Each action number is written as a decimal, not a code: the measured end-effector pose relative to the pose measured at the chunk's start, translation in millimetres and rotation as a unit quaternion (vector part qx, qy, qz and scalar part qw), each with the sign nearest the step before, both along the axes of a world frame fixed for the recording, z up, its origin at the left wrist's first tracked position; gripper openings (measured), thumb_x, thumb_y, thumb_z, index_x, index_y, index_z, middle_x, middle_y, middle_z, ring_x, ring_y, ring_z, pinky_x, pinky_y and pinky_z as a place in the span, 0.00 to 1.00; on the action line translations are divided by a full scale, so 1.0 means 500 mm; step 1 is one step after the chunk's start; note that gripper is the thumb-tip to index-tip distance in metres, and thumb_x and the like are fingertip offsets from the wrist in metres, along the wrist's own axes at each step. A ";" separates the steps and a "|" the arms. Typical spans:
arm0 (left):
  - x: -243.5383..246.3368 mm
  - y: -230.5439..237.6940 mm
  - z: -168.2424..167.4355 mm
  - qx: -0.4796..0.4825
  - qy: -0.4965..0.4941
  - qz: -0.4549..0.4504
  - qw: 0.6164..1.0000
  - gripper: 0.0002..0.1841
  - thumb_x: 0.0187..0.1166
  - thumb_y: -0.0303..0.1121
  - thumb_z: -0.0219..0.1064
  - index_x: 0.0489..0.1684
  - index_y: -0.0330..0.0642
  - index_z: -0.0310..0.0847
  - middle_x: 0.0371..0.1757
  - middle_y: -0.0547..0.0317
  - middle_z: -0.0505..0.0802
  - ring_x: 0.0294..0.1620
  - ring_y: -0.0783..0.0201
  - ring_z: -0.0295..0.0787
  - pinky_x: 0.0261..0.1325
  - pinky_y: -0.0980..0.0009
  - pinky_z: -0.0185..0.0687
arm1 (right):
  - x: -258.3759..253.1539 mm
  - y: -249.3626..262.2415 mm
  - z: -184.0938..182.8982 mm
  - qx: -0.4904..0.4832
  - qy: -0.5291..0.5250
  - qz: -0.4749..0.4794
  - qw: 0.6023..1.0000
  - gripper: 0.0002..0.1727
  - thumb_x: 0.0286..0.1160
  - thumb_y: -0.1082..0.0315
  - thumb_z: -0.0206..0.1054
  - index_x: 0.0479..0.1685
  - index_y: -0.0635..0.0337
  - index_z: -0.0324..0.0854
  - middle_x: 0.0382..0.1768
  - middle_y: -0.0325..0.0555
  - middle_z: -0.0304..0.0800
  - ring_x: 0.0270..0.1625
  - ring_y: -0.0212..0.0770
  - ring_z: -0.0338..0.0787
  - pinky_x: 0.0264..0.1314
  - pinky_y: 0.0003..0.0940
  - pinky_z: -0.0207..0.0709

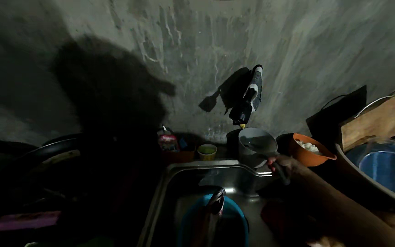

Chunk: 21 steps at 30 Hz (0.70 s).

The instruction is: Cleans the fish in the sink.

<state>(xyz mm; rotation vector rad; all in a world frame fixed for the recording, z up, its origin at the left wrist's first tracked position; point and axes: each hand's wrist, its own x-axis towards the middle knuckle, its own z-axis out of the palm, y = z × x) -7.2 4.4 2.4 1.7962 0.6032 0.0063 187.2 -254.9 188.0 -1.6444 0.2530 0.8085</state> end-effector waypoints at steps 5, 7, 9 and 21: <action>0.006 0.005 0.001 0.005 -0.009 0.013 1.000 0.20 0.92 0.36 0.54 0.57 0.25 0.84 0.53 0.36 0.91 0.56 0.50 0.87 0.67 0.53 0.78 | 0.055 -0.066 0.014 -0.044 -0.004 0.090 0.995 0.19 0.90 0.68 0.43 0.26 0.53 0.69 0.14 0.33 0.74 0.13 0.27 0.74 0.17 0.20 0.73; 0.009 0.002 0.006 0.000 -0.011 0.020 1.000 0.19 0.92 0.35 0.54 0.56 0.24 0.84 0.51 0.37 0.90 0.53 0.53 0.86 0.64 0.56 0.79 | 0.070 -0.092 0.031 -0.115 -0.013 0.092 0.989 0.17 0.92 0.67 0.45 0.31 0.57 0.72 0.16 0.36 0.75 0.14 0.29 0.75 0.18 0.22 0.74; 0.009 0.001 0.001 0.007 -0.018 0.009 1.000 0.19 0.92 0.34 0.55 0.57 0.24 0.84 0.52 0.38 0.91 0.54 0.55 0.87 0.64 0.59 0.80 | 0.084 -0.111 0.033 -0.198 -0.051 0.102 0.973 0.12 0.88 0.67 0.55 0.37 0.61 0.77 0.20 0.39 0.78 0.17 0.32 0.77 0.21 0.25 0.75; 0.010 0.007 -0.025 0.003 -0.034 0.016 0.999 0.21 0.93 0.36 0.51 0.61 0.23 0.82 0.56 0.38 0.89 0.56 0.57 0.85 0.66 0.60 0.78 | -0.045 -0.027 0.068 -0.518 -0.422 0.074 0.741 0.33 0.74 0.59 0.76 0.70 0.76 0.75 0.68 0.77 0.78 0.74 0.78 0.76 0.70 0.74 0.68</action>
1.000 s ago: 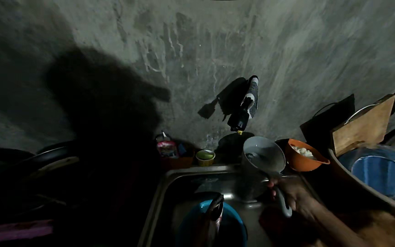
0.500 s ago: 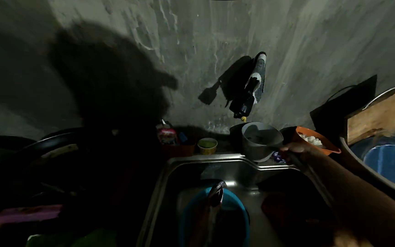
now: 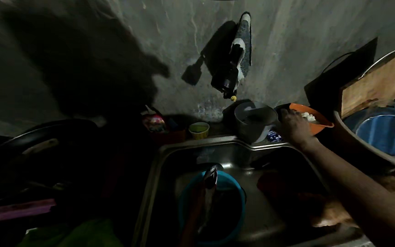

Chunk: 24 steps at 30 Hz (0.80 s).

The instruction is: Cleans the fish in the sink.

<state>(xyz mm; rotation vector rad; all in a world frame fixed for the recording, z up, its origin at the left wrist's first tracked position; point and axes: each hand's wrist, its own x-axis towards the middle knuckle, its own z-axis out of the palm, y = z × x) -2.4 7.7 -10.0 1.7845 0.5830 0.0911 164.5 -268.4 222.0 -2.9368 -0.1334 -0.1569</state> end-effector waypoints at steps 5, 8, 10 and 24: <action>-0.002 -0.002 0.033 0.000 0.051 0.007 0.999 0.22 0.94 0.38 0.51 0.59 0.25 0.83 0.54 0.38 0.90 0.55 0.55 0.86 0.65 0.57 0.78 | -0.159 0.058 -0.093 0.070 -0.020 0.074 0.995 0.16 0.79 0.67 0.70 0.59 0.69 0.83 0.52 0.66 0.89 0.54 0.66 0.91 0.56 0.63 0.84; 0.007 -0.004 0.034 -0.004 0.055 0.001 0.999 0.21 0.94 0.37 0.51 0.59 0.25 0.83 0.53 0.39 0.90 0.54 0.56 0.86 0.64 0.59 0.79 | -0.175 0.043 -0.241 0.011 0.354 0.025 0.935 0.26 0.85 0.61 0.62 0.75 0.69 0.75 0.71 0.67 0.81 0.75 0.65 0.80 0.77 0.62 0.70; 0.012 -0.005 0.037 -0.006 0.059 -0.005 0.998 0.21 0.94 0.37 0.50 0.61 0.26 0.82 0.56 0.39 0.90 0.57 0.56 0.86 0.66 0.59 0.79 | -0.160 -0.012 -0.383 0.001 0.416 0.024 0.909 0.28 0.86 0.61 0.59 0.81 0.69 0.70 0.79 0.68 0.73 0.82 0.67 0.73 0.82 0.66 0.64; 0.000 -0.004 0.036 0.003 0.077 -0.001 0.997 0.21 0.93 0.38 0.53 0.63 0.27 0.82 0.59 0.38 0.89 0.60 0.54 0.85 0.69 0.56 0.77 | -0.165 -0.007 -0.548 0.327 0.461 -0.042 0.824 0.17 0.88 0.66 0.60 0.65 0.71 0.80 0.59 0.60 0.87 0.59 0.47 0.87 0.66 0.44 0.80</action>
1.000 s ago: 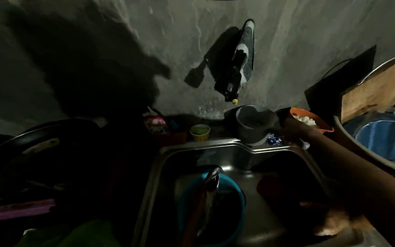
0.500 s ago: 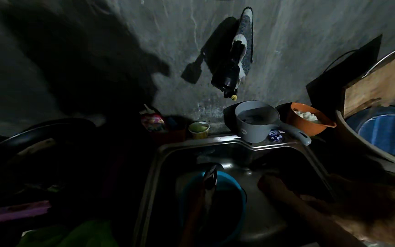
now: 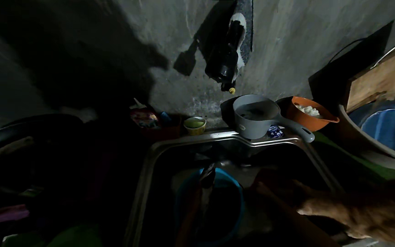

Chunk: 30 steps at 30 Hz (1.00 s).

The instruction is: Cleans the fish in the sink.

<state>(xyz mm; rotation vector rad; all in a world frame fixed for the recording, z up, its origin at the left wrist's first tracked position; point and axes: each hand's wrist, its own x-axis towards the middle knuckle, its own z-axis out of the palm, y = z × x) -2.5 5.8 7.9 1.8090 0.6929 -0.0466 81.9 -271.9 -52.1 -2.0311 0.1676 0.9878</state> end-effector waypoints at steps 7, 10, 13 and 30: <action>-0.004 0.001 0.002 -0.006 0.007 -0.021 1.000 0.21 0.94 0.39 0.52 0.63 0.28 0.82 0.58 0.39 0.89 0.59 0.54 0.86 0.67 0.55 0.79 | 0.027 -0.021 0.128 -0.176 -0.100 0.041 0.979 0.24 0.88 0.61 0.60 0.76 0.65 0.75 0.71 0.67 0.81 0.75 0.62 0.81 0.79 0.58 0.71; -0.005 0.000 0.004 0.001 0.008 -0.025 1.000 0.21 0.94 0.39 0.51 0.62 0.29 0.83 0.57 0.40 0.90 0.58 0.54 0.86 0.67 0.56 0.78 | 0.036 -0.035 0.159 -0.164 -0.171 0.036 0.971 0.19 0.88 0.62 0.61 0.70 0.60 0.81 0.63 0.61 0.87 0.66 0.59 0.88 0.71 0.58 0.78; -0.006 0.003 0.002 -0.016 -0.014 -0.022 1.000 0.21 0.93 0.40 0.53 0.62 0.29 0.84 0.55 0.42 0.91 0.57 0.57 0.87 0.65 0.58 0.81 | 0.021 -0.062 0.149 -0.173 -0.234 0.114 0.950 0.21 0.87 0.53 0.59 0.65 0.57 0.83 0.57 0.56 0.90 0.58 0.53 0.90 0.63 0.56 0.83; 0.000 -0.007 0.027 -0.027 0.001 -0.029 0.999 0.17 0.92 0.34 0.56 0.58 0.27 0.84 0.52 0.39 0.90 0.53 0.55 0.86 0.63 0.60 0.79 | -0.068 0.004 0.258 -0.176 -0.146 0.226 0.947 0.25 0.84 0.49 0.63 0.63 0.61 0.83 0.56 0.58 0.89 0.61 0.54 0.88 0.67 0.54 0.79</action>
